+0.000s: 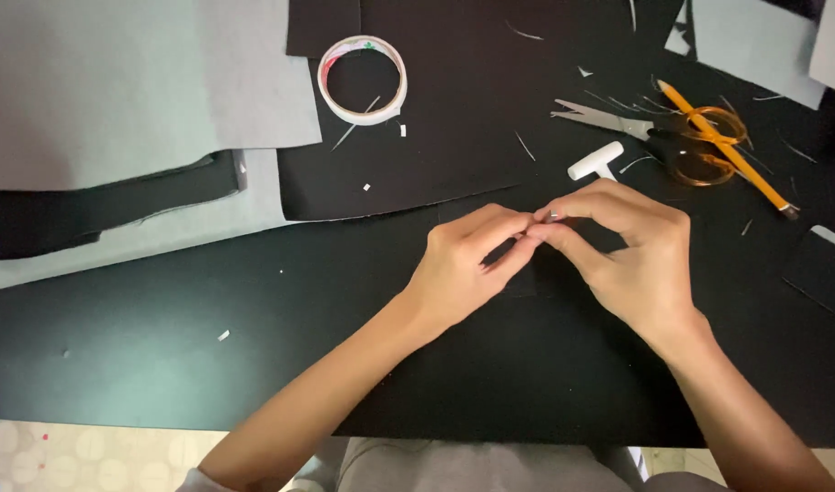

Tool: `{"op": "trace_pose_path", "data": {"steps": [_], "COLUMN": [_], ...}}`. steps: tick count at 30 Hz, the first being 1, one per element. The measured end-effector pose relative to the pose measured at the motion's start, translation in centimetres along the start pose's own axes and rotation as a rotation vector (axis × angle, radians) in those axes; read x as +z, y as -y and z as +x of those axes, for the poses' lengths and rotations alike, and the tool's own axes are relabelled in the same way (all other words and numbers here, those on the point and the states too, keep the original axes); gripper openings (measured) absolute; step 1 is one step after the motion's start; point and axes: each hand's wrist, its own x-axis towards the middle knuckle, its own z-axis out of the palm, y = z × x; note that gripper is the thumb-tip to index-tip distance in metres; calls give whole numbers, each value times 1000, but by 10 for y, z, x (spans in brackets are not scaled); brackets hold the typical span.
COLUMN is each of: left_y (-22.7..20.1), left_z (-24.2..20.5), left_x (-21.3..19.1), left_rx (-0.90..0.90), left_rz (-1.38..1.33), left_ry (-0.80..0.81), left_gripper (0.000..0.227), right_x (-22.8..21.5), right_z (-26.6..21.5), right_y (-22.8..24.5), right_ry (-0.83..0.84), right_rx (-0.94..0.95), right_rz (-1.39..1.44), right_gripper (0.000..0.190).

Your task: Punching stitching holes in leather using a prong punch and mallet, followed by hand-stitching the pieces together.

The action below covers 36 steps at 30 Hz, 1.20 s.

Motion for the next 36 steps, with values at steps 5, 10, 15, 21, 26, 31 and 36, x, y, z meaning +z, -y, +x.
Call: {"op": "trace_pose_path", "data": {"steps": [5, 10, 15, 21, 26, 31, 36], "left_y": [1, -2, -4, -22, -32, -41, -45], "left_z": [-6, -8, -11, -36, -46, -45, -44], "left_x": [3, 0, -18, -4, 1, 0, -1], "left_rx": [48, 90, -129, 71, 44, 4, -12], "left_rz": [14, 39, 100, 642, 760, 832, 859], "left_ry": [-3, 2, 248, 439, 478, 505, 537], "left_gripper": [6, 8, 18, 31, 35, 40, 42], "right_x": [2, 0, -5, 1, 3, 2, 5], "right_z": [-6, -11, -11, -14, -19, -19, -18], "right_y": [0, 0, -16, -31, -43, -42, -41], "right_ry": [8, -20, 96, 188, 178, 86, 111], "right_rx": [-31, -55, 112, 163, 196, 371, 281], "right_rz": [-45, -70, 0, 88, 105, 261, 106], "right_gripper": [5, 5, 10, 11, 3, 4, 6]}}
